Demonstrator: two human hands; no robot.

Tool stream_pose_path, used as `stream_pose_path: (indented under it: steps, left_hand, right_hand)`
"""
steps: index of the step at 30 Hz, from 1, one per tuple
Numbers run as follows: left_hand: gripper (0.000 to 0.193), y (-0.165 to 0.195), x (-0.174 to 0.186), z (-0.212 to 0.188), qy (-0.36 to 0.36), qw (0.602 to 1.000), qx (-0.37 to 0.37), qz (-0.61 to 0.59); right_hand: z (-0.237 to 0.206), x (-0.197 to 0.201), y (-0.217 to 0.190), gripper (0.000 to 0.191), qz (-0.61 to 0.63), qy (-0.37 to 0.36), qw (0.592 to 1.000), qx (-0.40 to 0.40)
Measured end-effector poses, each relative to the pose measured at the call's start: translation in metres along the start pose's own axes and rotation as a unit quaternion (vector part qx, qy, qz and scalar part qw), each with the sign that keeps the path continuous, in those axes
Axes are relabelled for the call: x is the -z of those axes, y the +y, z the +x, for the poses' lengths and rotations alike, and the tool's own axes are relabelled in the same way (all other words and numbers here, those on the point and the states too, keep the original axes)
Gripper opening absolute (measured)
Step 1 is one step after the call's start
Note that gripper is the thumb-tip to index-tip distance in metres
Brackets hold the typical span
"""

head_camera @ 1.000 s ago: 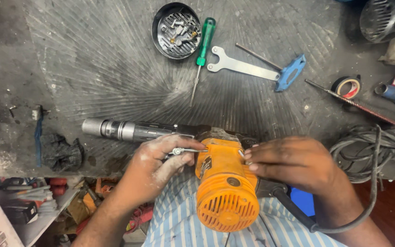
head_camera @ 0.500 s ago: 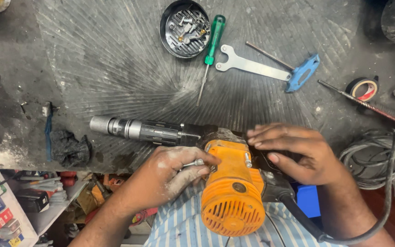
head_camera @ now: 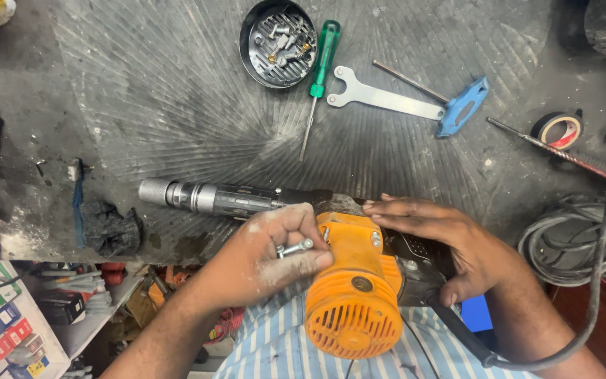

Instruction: The person works on a disassembled angle grinder at a workbench, handling the gear housing and armature, applying grease from a bottle onto the gear assembly, and fitting the components back together. They attach the fan cover, route the power cord, and hold a steel rebar rod against the tool area while handling the reassembled grinder.

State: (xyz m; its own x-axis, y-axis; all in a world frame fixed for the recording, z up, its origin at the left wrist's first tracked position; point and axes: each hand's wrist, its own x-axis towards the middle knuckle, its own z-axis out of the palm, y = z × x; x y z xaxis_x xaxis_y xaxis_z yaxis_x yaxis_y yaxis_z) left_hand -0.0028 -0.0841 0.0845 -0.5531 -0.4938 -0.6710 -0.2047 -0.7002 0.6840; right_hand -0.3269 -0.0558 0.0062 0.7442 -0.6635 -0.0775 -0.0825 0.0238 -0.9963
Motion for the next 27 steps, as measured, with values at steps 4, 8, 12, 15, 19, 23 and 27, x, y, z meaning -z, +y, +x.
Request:
stream_pose_path:
  steps: [4,8,12,15,19,23,27]
  left_hand:
    - [0.017,-0.005,0.007,0.0,0.043,0.993,-0.082,0.07]
    - [0.015,-0.009,0.008,0.0,0.063,0.974,-0.159,0.152]
    - [0.014,-0.012,0.0,0.007,0.056,0.99,-0.106,0.071]
    - [0.02,-0.017,-0.005,0.017,0.09,0.987,-0.102,0.081]
    - [0.054,-0.024,0.007,0.015,0.144,0.944,-0.171,0.242]
    - [0.096,-0.031,0.027,0.019,0.114,0.832,-0.349,0.417]
    - [0.099,-0.039,0.029,0.026,0.072,0.793,-0.354,0.49]
  right_hand:
    - [0.002,-0.001,-0.006,0.118,0.009,0.011,1.0,-0.019]
    - [0.007,-0.005,-0.015,0.117,-0.004,0.008,0.989,-0.149]
    - [0.005,-0.009,-0.015,0.123,0.066,0.038,0.996,-0.038]
    - [-0.003,-0.017,-0.009,0.132,0.06,0.065,0.996,-0.007]
    - [-0.018,-0.026,-0.002,0.118,0.047,0.111,0.993,-0.004]
    - [-0.019,-0.04,0.012,0.091,-0.095,0.158,0.982,0.043]
    - [-0.007,-0.067,0.032,0.072,0.005,0.261,0.957,0.128]
